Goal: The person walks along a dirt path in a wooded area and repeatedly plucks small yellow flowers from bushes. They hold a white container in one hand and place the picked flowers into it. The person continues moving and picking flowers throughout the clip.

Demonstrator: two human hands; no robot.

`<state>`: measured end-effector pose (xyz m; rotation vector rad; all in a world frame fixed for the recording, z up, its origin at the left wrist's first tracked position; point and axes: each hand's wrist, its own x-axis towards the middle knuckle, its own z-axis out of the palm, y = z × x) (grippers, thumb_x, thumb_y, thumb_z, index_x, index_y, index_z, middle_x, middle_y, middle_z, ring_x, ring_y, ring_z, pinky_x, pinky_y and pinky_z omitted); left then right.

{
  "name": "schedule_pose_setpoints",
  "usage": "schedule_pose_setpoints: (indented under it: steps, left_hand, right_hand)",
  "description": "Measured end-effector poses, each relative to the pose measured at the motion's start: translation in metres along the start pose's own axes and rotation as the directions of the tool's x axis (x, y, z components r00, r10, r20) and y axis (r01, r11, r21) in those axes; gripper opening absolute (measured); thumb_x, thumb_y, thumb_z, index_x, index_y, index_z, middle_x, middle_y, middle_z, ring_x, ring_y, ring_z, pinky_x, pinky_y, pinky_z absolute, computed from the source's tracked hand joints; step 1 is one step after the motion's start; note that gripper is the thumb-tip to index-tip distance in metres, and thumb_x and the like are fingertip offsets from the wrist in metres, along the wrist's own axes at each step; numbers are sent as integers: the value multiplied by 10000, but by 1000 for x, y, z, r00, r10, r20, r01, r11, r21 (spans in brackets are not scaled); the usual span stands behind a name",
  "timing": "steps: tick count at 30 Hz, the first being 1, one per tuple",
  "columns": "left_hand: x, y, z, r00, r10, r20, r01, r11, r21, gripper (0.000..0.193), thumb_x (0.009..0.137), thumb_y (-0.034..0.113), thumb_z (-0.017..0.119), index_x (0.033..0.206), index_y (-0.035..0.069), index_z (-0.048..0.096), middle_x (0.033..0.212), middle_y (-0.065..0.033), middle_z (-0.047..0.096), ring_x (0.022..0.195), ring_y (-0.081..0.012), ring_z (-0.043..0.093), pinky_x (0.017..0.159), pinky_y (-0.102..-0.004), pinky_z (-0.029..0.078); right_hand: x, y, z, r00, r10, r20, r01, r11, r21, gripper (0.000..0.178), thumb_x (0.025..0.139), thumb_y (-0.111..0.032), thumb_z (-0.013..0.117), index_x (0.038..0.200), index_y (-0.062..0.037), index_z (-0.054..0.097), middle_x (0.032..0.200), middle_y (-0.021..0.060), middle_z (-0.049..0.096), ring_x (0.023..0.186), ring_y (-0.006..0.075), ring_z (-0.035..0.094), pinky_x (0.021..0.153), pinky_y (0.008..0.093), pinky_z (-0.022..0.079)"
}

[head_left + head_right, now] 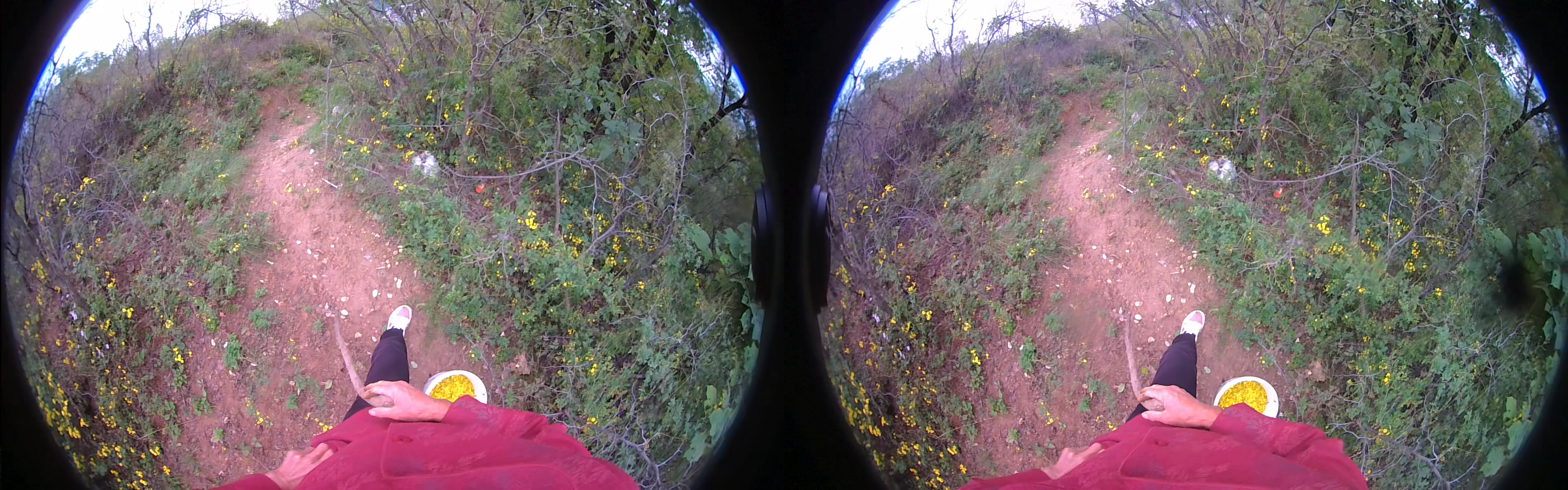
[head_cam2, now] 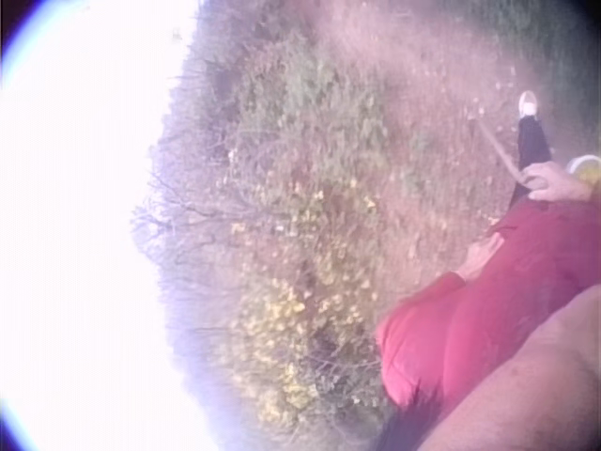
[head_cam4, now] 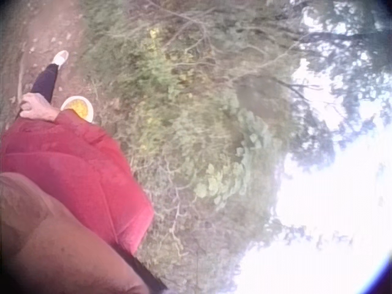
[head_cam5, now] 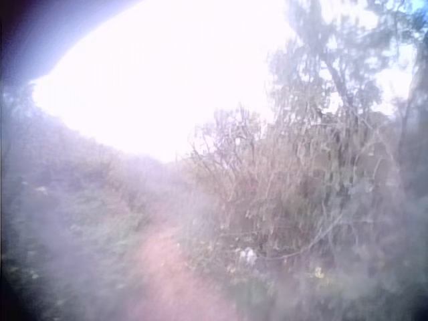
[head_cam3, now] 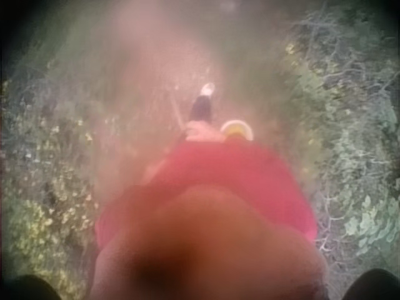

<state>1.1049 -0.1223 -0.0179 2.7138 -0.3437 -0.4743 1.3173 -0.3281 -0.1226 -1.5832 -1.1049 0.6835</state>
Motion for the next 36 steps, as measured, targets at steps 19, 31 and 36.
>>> schedule_pose_setpoints:
  steps: [19, 31, 36]
  left_hand:
    - [-8, 10, -55, 936, 59, 346, -98, 991, 96, 423, 796, 227, 463, 1191, 80, 429, 958, -141, 525, 780, -290, 609, 606, -371, 520]
    - [-10, 35, -57, 981, 190, 39, -193, 924, 331, 288, 760, 184, 495, 1022, 66, 518, 799, -39, 487, 678, -164, 580, 474, -290, 474]
    - [-21, 35, -100, 992, 126, -31, -111, 945, 308, 290, 720, 170, 620, 990, 89, 549, 737, -9, 513, 610, -168, 577, 499, -274, 479]
  right_hand:
    - [19, 6, 33, 863, -282, 418, 251, 959, 130, 248, 870, -209, 500, 1003, -2, 532, 1027, 148, 514, 1013, 291, 509, 859, 370, 399]
    - [12, 12, 43, 961, -195, 196, 209, 976, -54, 276, 780, -168, 555, 1015, -22, 551, 1003, 159, 530, 1012, 325, 509, 863, 382, 413]
    - [9, 11, 35, 994, -96, 56, 101, 991, -88, 280, 760, -141, 547, 1017, -30, 552, 998, 194, 523, 987, 349, 508, 855, 404, 416]
